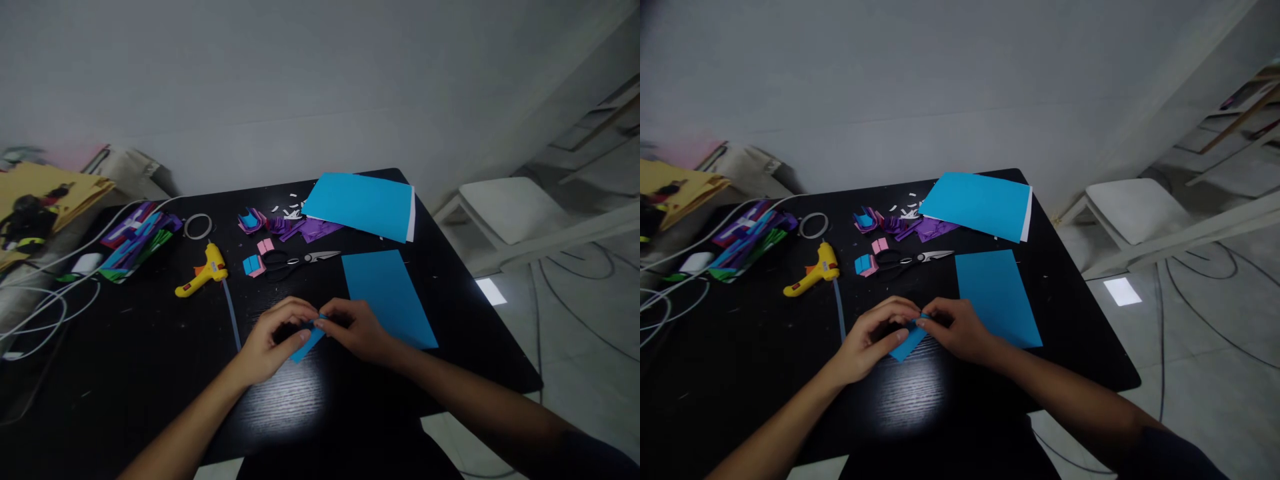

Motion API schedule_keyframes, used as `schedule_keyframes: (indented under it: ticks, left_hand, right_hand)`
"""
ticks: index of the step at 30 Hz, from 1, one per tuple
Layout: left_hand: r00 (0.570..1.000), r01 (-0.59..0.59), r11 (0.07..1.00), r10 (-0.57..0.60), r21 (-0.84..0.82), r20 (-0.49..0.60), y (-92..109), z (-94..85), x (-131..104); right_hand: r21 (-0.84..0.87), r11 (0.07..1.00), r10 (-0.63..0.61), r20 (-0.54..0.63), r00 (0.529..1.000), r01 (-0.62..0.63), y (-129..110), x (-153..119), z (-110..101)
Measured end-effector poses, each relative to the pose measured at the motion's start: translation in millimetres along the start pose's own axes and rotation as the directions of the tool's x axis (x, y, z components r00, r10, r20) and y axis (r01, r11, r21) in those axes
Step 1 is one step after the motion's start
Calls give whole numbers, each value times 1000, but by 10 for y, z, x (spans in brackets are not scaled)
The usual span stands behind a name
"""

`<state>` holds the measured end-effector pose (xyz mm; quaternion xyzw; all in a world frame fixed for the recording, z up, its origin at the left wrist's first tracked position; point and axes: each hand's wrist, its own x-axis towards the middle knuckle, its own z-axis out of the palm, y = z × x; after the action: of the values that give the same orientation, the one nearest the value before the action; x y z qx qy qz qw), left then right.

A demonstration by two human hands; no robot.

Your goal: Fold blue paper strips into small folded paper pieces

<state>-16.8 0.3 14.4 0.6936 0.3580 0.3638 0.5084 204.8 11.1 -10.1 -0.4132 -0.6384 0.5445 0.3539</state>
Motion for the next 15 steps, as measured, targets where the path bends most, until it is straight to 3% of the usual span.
schedule_keyframes:
  ticks: [11, 15]
  left_hand:
    - [998, 23, 999, -21, -27, 52, 8, -11, 3]
    - [998, 54, 995, -55, -79, -20, -19, 6, -10]
  right_hand:
    - [-17, 999, 50, 42, 998, -49, -27, -21, 19]
    - [36, 997, 63, 32, 998, -64, -40, -12, 14]
